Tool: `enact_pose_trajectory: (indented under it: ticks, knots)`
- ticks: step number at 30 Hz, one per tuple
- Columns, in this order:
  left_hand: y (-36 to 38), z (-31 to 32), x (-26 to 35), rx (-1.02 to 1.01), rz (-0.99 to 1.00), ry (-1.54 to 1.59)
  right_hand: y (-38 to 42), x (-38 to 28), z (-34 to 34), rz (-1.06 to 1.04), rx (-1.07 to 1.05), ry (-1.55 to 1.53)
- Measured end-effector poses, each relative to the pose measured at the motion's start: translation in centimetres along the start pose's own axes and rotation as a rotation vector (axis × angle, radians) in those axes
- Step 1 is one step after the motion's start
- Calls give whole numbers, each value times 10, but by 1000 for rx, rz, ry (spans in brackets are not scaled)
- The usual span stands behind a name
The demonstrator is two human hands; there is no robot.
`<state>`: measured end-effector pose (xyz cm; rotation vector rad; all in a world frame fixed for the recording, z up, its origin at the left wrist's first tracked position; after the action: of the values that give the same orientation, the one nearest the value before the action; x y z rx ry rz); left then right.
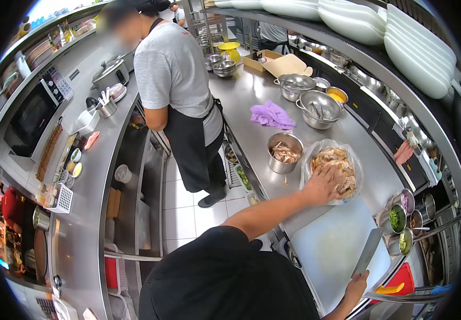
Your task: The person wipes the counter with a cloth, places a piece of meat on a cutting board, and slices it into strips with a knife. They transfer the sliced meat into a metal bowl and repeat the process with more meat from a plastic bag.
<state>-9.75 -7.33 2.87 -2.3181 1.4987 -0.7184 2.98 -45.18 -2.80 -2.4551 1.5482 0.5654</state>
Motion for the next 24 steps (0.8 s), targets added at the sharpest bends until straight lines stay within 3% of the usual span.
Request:
enact_pose_trajectory:
  ticks: [3,6,9,12,16,19,22,24]
  knots:
    - [-2,8,7,-282,-136,36,-1,-1,0,-57,42,-49]
    - [-8,4,-6,-256,-287,195,0,7,1,-55,31,-83]
    - [-11,17,-29,-215,-308,77,1,3,0,-29,20,-99]
    - [-4,20,-37,-219,-354,181,-2,8,3,-74,54,-115]
    - [-1,23,-41,-154,-280,167,0,6,5,-108,97,-81]
    - [-4,20,-44,-196,-229,205,-17,21,17,-197,124,-17]
    - [-19,24,-58,-327,-390,298,3,-6,-7,-71,-31,-48]
    - [-25,32,-73,-92,-384,176,-6,6,7,-115,60,-107]
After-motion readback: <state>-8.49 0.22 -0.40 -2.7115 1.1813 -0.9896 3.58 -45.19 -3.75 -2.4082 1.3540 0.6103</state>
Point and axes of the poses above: each hand's wrist, its own y-axis away from the middle knuckle, its own z-axis out of the palm, x = y × z, the point moved 6 cm from there along -y, towards the middle knuckle, and after that the axes turned 2 degrees about y, right-handed, at the moved point
